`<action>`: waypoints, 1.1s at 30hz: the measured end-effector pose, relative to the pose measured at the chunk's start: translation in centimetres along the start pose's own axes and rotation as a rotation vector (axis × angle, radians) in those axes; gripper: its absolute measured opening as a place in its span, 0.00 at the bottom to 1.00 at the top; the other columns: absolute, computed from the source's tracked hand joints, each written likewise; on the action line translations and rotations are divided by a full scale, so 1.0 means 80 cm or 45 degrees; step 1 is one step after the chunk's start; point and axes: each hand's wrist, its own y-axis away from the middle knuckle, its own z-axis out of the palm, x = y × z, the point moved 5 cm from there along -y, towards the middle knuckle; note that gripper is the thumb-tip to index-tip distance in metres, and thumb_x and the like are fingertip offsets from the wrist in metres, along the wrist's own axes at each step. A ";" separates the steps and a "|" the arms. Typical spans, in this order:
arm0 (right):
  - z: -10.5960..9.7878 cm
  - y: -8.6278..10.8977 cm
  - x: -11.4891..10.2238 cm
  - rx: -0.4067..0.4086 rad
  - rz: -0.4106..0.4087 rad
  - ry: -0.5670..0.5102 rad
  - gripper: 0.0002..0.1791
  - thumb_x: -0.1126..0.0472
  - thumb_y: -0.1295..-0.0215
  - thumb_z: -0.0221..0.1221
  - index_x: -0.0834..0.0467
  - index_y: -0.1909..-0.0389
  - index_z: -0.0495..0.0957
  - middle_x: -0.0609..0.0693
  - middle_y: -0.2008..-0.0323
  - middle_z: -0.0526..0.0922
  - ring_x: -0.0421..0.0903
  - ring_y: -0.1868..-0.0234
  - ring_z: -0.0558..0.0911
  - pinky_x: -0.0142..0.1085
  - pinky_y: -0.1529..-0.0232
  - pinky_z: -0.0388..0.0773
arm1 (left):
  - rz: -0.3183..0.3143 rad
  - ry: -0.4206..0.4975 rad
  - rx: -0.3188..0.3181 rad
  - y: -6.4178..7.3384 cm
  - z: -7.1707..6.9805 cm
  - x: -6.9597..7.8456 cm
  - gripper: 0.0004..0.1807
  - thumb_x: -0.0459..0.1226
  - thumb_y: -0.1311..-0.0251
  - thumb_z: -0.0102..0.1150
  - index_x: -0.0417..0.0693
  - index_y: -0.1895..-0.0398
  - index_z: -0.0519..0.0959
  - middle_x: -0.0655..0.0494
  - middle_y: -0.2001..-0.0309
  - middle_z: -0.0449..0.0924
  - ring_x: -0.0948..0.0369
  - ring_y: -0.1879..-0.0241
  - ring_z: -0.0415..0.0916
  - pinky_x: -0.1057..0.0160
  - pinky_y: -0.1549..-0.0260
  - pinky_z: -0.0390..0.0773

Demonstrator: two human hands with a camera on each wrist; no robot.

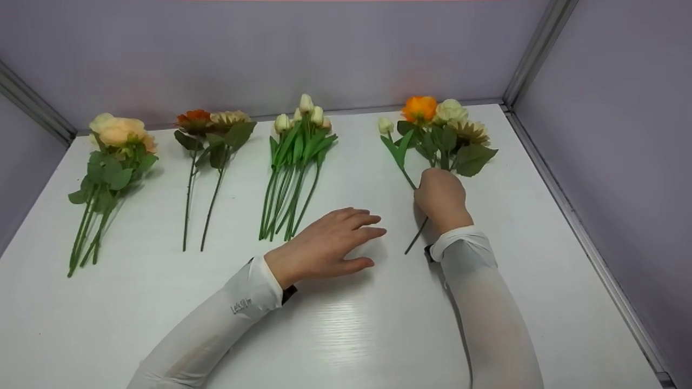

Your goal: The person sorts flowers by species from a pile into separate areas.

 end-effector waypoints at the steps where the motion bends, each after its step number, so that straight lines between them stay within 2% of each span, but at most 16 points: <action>1: 0.000 -0.001 -0.001 0.009 -0.004 0.001 0.13 0.62 0.34 0.58 0.69 0.59 0.85 0.63 0.63 0.85 0.58 0.68 0.81 0.52 0.66 0.79 | -0.004 0.002 0.000 0.000 0.000 -0.001 0.29 0.55 0.29 0.58 0.56 0.29 0.73 0.55 0.30 0.71 0.55 0.29 0.64 0.56 0.29 0.61; 6: -0.004 -0.002 -0.005 0.031 0.005 -0.026 0.12 0.62 0.35 0.57 0.67 0.61 0.84 0.61 0.64 0.85 0.57 0.68 0.80 0.50 0.67 0.77 | -0.019 0.012 -0.001 0.001 -0.001 -0.004 0.29 0.54 0.29 0.58 0.56 0.29 0.74 0.55 0.30 0.71 0.55 0.29 0.64 0.57 0.29 0.61; 12: -0.017 0.003 -0.007 0.093 0.028 -0.151 0.11 0.60 0.31 0.57 0.63 0.62 0.84 0.58 0.67 0.82 0.55 0.70 0.77 0.45 0.73 0.74 | -0.050 0.039 0.015 0.002 -0.007 -0.010 0.27 0.53 0.28 0.58 0.56 0.30 0.75 0.54 0.31 0.72 0.56 0.30 0.65 0.57 0.29 0.61; 17: -0.037 0.008 -0.011 0.180 -0.005 -0.265 0.15 0.53 0.27 0.59 0.62 0.57 0.84 0.59 0.63 0.83 0.55 0.67 0.77 0.45 0.69 0.75 | -0.092 0.082 0.046 0.004 -0.016 -0.020 0.26 0.52 0.27 0.57 0.55 0.30 0.75 0.54 0.31 0.72 0.56 0.30 0.67 0.57 0.30 0.63; 22: -0.053 0.016 -0.024 0.223 0.008 -0.478 0.21 0.45 0.28 0.61 0.59 0.53 0.84 0.56 0.58 0.84 0.53 0.62 0.78 0.44 0.64 0.76 | -0.178 0.194 0.125 0.012 -0.033 -0.035 0.23 0.50 0.26 0.57 0.54 0.33 0.78 0.55 0.34 0.75 0.56 0.34 0.71 0.57 0.35 0.70; 26: -0.057 0.020 -0.049 0.234 -0.031 -0.740 0.22 0.41 0.31 0.64 0.56 0.53 0.85 0.54 0.57 0.85 0.51 0.60 0.79 0.39 0.61 0.77 | -0.326 0.410 0.191 0.022 -0.046 -0.051 0.19 0.49 0.25 0.57 0.54 0.37 0.81 0.59 0.39 0.80 0.60 0.38 0.75 0.60 0.40 0.75; 30: -0.054 0.024 -0.084 0.219 -0.147 -1.050 0.22 0.44 0.33 0.68 0.59 0.53 0.84 0.54 0.59 0.85 0.49 0.63 0.80 0.35 0.63 0.79 | -0.503 0.779 0.222 0.037 -0.054 -0.068 0.17 0.49 0.26 0.58 0.56 0.41 0.83 0.65 0.44 0.82 0.66 0.44 0.77 0.62 0.44 0.77; 33: -0.052 0.031 -0.111 0.167 -0.263 -1.282 0.21 0.50 0.34 0.70 0.63 0.54 0.83 0.56 0.61 0.85 0.50 0.64 0.81 0.35 0.63 0.80 | -0.591 1.057 0.266 0.051 -0.059 -0.076 0.15 0.48 0.27 0.59 0.57 0.43 0.84 0.69 0.49 0.83 0.69 0.49 0.79 0.62 0.48 0.79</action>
